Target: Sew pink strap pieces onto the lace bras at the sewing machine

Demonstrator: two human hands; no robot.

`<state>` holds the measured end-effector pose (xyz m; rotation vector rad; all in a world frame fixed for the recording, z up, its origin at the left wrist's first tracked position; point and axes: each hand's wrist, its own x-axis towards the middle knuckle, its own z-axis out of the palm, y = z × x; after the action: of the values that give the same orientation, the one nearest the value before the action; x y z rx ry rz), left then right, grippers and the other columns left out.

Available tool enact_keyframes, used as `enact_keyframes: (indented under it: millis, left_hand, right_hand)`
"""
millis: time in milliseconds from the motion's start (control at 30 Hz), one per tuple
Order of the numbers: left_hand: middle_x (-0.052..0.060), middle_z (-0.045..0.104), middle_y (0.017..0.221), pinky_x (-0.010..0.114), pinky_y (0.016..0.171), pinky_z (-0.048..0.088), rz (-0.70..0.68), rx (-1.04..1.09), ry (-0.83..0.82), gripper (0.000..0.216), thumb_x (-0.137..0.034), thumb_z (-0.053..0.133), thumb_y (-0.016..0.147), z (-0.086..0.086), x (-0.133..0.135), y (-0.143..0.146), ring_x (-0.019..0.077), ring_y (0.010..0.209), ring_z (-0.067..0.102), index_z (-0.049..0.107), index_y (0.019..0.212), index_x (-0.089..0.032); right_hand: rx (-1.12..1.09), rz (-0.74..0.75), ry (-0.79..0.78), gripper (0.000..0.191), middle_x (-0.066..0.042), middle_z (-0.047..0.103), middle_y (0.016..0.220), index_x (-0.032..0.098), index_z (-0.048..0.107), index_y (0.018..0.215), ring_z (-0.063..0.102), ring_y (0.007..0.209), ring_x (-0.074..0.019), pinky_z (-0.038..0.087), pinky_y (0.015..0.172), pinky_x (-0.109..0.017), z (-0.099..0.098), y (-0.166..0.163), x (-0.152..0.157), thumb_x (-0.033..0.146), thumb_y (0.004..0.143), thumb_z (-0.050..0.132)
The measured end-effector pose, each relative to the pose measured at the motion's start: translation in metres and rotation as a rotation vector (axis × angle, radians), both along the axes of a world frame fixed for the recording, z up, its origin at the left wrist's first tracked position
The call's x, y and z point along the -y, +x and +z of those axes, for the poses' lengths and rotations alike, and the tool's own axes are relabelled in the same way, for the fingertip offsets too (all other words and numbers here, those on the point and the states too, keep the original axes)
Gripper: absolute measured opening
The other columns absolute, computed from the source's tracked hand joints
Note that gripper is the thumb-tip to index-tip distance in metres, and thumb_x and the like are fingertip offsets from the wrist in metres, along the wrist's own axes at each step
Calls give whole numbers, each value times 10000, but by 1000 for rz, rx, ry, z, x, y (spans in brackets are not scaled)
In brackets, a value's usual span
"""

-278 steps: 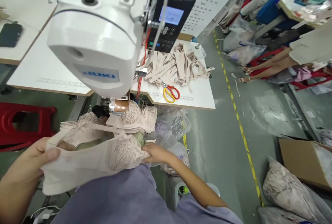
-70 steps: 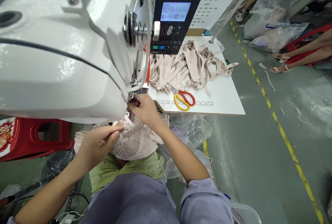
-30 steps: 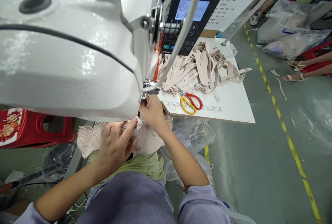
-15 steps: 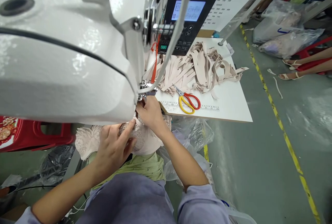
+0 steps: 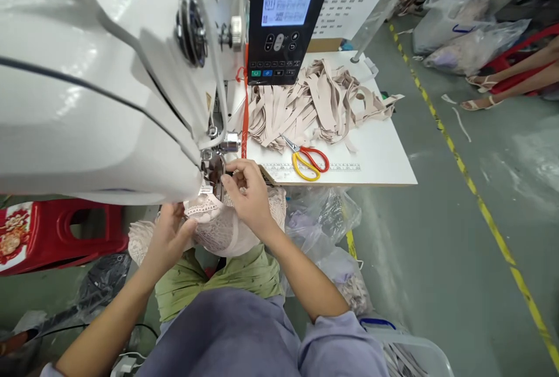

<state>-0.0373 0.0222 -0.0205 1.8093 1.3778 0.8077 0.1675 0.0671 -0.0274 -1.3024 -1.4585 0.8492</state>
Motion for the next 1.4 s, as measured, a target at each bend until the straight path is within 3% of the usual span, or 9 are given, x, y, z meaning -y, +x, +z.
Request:
enact_keyframes:
  millis: [67,167,467,667,1033,1300,1400]
  left_hand:
    - [141,596,1208,347,832,526,-32,84,-108,417,-451,539,964,-3,-2,0,249,1050,627,456,1270,-180]
    - [121,627,1148,330,780,526,2,54,-135,415,-455,625,914,-2,-3,2,242,984,645,479,1184,-175]
    - [136,597,1198,382,885,508,79,-30,-59,544,-444,707,857,7,0,12,269,1097,625,418,1232,-176]
    - [97,559,1092,364,819,501,118,-177,29,567,-488,723,825,11,-1,16,241,969,616,437,1203,-178]
    - [116,580,1089,384,810,522,136,-302,61,646,-505,720,820,22,1,22,276,993,633,428,1280,-157]
    - [108,526,1146,372,879,503,143,-138,111,687,-462,736,818,13,5,17,247,1064,591,372,1329,-180]
    - [64,516,1047,327,838,496,124,81,10,526,-479,667,883,12,20,17,188,955,573,393,1240,-207]
  right_hand:
    - [-137,-72,34,176,-79,619,1118,230,569,1062,612,900,-194,524,802,-354,-6,-1,11,370,958,546]
    - [-241,-61,28,190,-59,624,1063,231,561,1037,603,826,-163,522,756,-325,-13,-5,24,383,930,603]
    - [-190,-33,69,175,-40,594,1012,236,545,969,579,883,-170,505,814,-337,-11,-11,35,339,884,658]
    - [-162,-48,53,201,-33,609,1003,236,550,978,593,869,-176,496,815,-344,-15,-10,35,325,852,679]
    - [-193,-40,-4,243,-25,630,975,232,566,972,609,885,-186,489,812,-336,-11,-5,37,375,827,700]
    - [-220,-62,-136,294,-5,639,911,226,562,972,603,810,-168,483,738,-304,-4,-15,36,404,798,718]
    - [-313,35,-234,259,-12,665,898,211,610,978,623,814,-172,495,741,-303,-2,-7,47,402,825,696]
